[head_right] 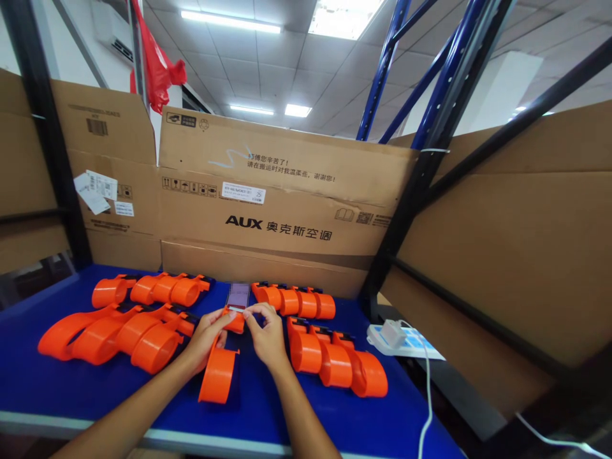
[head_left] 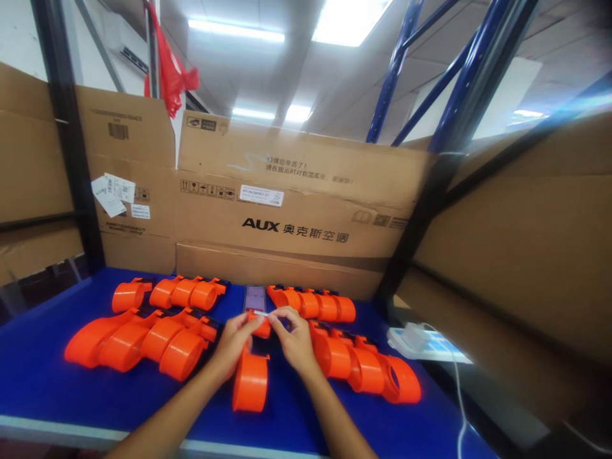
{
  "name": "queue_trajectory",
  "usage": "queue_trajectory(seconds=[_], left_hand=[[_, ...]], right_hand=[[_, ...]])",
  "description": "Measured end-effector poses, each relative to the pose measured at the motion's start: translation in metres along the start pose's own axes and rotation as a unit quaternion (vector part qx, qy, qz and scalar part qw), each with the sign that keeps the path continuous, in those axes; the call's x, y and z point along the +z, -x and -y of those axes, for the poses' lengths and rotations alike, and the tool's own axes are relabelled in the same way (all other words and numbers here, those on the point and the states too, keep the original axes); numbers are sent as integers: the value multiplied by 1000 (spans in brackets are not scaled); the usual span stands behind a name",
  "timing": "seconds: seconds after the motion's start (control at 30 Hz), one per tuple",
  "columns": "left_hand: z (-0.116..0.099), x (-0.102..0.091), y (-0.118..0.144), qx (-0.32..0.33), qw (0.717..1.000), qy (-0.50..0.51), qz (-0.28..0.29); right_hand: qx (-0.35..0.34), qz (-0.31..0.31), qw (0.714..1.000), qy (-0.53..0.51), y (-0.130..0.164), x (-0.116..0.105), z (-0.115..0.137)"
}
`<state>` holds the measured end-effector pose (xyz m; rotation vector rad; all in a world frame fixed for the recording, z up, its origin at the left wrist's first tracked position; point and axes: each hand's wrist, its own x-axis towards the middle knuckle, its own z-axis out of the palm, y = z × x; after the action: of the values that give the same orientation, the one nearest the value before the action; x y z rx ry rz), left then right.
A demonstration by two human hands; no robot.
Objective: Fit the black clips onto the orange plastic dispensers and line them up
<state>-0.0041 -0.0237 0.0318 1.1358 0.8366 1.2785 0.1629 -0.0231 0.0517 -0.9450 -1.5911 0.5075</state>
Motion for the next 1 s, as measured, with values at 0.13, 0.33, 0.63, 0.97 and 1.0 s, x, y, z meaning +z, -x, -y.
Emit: queue_trajectory(seconds=[0.13,0.33,0.63,0.97,1.0], left_hand=[[-1,-1,-1,2,1000,8,-16],[-4,-3,0,15,999,1,-48],[-13,-12,-4,-1,990,76,-115],[-8,-10,-3,-2,992,72,-100],[-8,-9,-3,-3,992,72,-100]], right_hand=[[11,-15,1000,-15,-1,-2,-3],[44,-40,997,-44,-1,-8,-8],[13,25,997,71,4,-6,-6],[-17,142,948,283,20,12,-5],[-23,136,949,284,20,12,-4]])
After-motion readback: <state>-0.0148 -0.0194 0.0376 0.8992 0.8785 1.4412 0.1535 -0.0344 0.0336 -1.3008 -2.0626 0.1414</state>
